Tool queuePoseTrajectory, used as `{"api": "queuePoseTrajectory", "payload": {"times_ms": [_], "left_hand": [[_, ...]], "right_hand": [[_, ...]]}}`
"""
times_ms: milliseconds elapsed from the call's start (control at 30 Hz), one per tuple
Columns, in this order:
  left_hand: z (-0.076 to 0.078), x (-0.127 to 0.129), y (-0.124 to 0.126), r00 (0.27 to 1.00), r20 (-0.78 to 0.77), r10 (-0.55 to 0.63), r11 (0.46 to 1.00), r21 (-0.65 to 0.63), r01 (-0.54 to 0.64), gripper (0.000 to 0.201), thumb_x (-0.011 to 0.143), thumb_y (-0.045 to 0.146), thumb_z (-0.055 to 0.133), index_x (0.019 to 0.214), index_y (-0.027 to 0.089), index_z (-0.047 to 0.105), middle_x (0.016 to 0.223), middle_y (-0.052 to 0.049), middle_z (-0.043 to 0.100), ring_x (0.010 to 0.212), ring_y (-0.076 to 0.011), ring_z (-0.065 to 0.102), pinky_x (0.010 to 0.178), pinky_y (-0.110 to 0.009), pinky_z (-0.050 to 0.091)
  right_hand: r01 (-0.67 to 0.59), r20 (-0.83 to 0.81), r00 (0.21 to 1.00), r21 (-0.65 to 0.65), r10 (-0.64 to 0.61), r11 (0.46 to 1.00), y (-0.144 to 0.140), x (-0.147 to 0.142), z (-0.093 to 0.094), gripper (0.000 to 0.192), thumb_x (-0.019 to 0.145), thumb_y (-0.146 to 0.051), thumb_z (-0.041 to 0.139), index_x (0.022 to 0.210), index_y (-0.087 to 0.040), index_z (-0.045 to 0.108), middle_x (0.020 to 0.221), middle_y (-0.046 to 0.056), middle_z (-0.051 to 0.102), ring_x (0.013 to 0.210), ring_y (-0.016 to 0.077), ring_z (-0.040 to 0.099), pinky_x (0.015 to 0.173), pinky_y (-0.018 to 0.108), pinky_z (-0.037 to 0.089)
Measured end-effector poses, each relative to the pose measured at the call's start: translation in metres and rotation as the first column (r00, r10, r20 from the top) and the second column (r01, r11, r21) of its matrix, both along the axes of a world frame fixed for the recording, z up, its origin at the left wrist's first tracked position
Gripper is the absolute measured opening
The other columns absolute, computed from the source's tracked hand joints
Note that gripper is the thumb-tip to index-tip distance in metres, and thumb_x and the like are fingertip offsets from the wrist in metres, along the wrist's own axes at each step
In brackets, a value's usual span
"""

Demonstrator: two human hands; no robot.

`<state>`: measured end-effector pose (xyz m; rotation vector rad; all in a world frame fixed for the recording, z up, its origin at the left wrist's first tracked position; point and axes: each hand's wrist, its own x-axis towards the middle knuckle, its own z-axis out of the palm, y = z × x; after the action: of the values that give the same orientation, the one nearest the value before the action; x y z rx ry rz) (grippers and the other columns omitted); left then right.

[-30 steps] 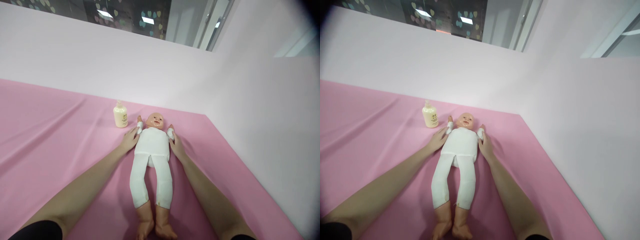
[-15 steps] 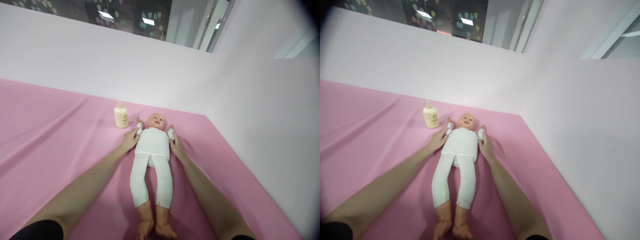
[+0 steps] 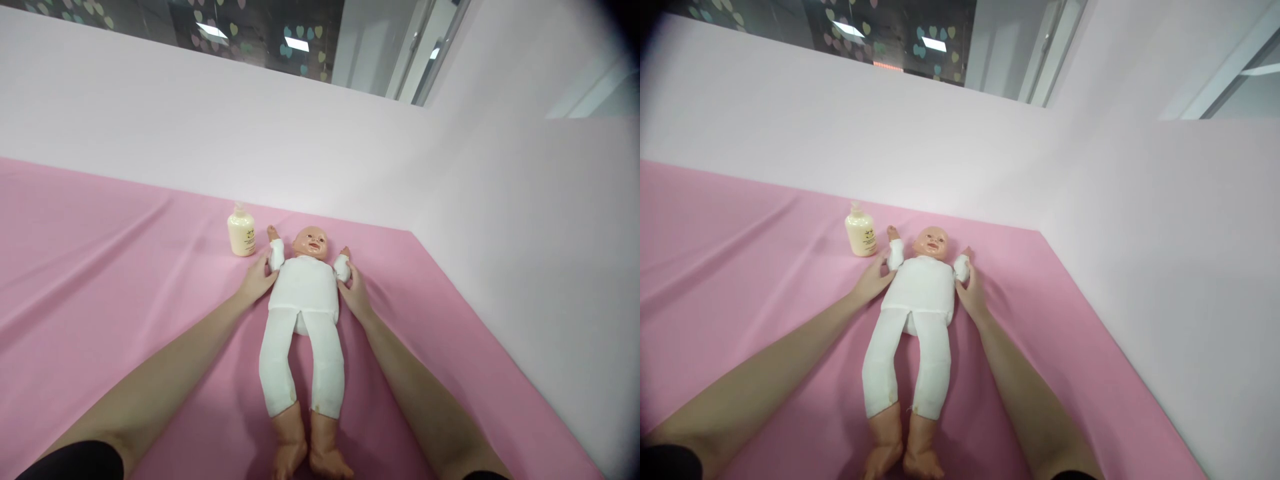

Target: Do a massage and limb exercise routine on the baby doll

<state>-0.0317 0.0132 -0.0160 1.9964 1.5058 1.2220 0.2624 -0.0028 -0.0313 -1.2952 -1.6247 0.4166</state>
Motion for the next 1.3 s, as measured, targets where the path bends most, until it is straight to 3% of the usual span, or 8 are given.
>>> {"api": "queuePoseTrajectory", "payload": {"times_ms": [167,300,400,500,567,733,967,1300], "left_hand": [[0.009,0.004,-0.009,0.998,0.021,-0.063,0.993,0.100,0.061,0.076,0.080,0.036,0.056,0.144,0.018,0.020,0.125,-0.012,0.055,0.116,-0.0270,0.052,0.100,-0.046,0.039],[0.017,0.006,-0.017,0.989,-0.066,-0.133,0.970,0.195,0.144,0.063,0.079,0.038,0.059,0.135,0.020,0.035,0.126,-0.010,0.053,0.118,-0.0265,0.048,0.103,-0.045,0.037],[0.020,0.006,-0.019,0.966,-0.153,-0.207,0.948,0.214,0.237,0.047,0.080,0.038,0.057,0.123,0.021,0.047,0.124,-0.009,0.053,0.118,-0.0265,0.047,0.103,-0.044,0.037],[0.018,0.005,-0.019,0.958,-0.149,-0.245,0.938,0.212,0.273,0.048,0.079,0.038,0.058,0.122,0.020,0.045,0.121,-0.009,0.054,0.115,-0.0261,0.049,0.100,-0.044,0.039],[0.016,0.005,-0.017,0.956,-0.125,-0.266,0.937,0.201,0.287,0.049,0.078,0.036,0.059,0.122,0.020,0.044,0.120,-0.010,0.054,0.113,-0.0259,0.050,0.099,-0.043,0.040],[0.009,0.007,-0.010,0.963,-0.064,-0.262,0.955,0.128,0.269,0.040,0.078,0.029,0.052,0.116,0.017,0.047,0.114,-0.010,0.056,0.107,-0.0248,0.053,0.095,-0.041,0.044],[0.005,0.007,-0.003,0.969,-0.040,-0.243,0.965,0.097,0.245,0.034,0.074,0.019,0.045,0.107,0.017,0.052,0.114,-0.009,0.057,0.110,-0.0242,0.051,0.101,-0.044,0.039],[0.008,0.007,-0.009,0.959,-0.028,-0.281,0.957,0.064,0.282,0.031,0.081,0.025,0.047,0.110,0.017,0.051,0.110,-0.009,0.057,0.106,-0.0235,0.053,0.096,-0.042,0.043]], "right_hand": [[-0.086,-0.007,0.996,0.179,0.088,0.980,-0.012,-0.008,0.012,0.067,0.078,-0.025,0.059,0.138,-0.020,0.031,0.133,0.013,0.048,0.124,0.0248,0.046,0.107,0.046,0.036],[-0.125,0.029,0.992,0.209,0.121,0.970,-0.018,-0.012,0.016,0.067,0.075,-0.022,0.062,0.135,-0.021,0.034,0.124,0.012,0.054,0.118,0.0246,0.050,0.104,0.046,0.039],[-0.160,0.041,0.987,0.207,0.154,0.965,-0.019,-0.013,0.017,0.051,0.074,-0.022,0.062,0.122,-0.022,0.047,0.118,0.010,0.058,0.113,0.0248,0.054,0.101,0.045,0.041],[-0.230,0.070,0.973,0.199,0.220,0.953,-0.021,-0.012,0.021,0.030,0.074,-0.021,0.060,0.104,-0.022,0.056,0.105,0.007,0.062,0.104,0.0234,0.058,0.099,0.043,0.043],[-0.260,0.086,0.965,0.203,0.247,0.944,-0.022,-0.012,0.023,0.027,0.073,-0.020,0.060,0.100,-0.022,0.057,0.102,0.005,0.063,0.100,0.0228,0.059,0.098,0.042,0.043],[-0.256,0.097,0.965,0.173,0.242,0.951,-0.024,-0.012,0.024,0.028,0.072,-0.019,0.058,0.100,-0.023,0.055,0.103,0.005,0.063,0.101,0.0230,0.058,0.100,0.042,0.042],[-0.287,0.046,0.958,0.070,0.284,0.955,-0.020,-0.011,0.018,0.054,0.064,-0.009,0.045,0.116,-0.022,0.047,0.120,0.006,0.056,0.116,0.0226,0.051,0.104,0.041,0.039],[-0.316,0.062,0.948,0.087,0.311,0.945,-0.017,-0.010,0.019,0.056,0.061,-0.007,0.043,0.114,-0.021,0.049,0.116,0.007,0.056,0.115,0.0239,0.050,0.105,0.044,0.038]]}}
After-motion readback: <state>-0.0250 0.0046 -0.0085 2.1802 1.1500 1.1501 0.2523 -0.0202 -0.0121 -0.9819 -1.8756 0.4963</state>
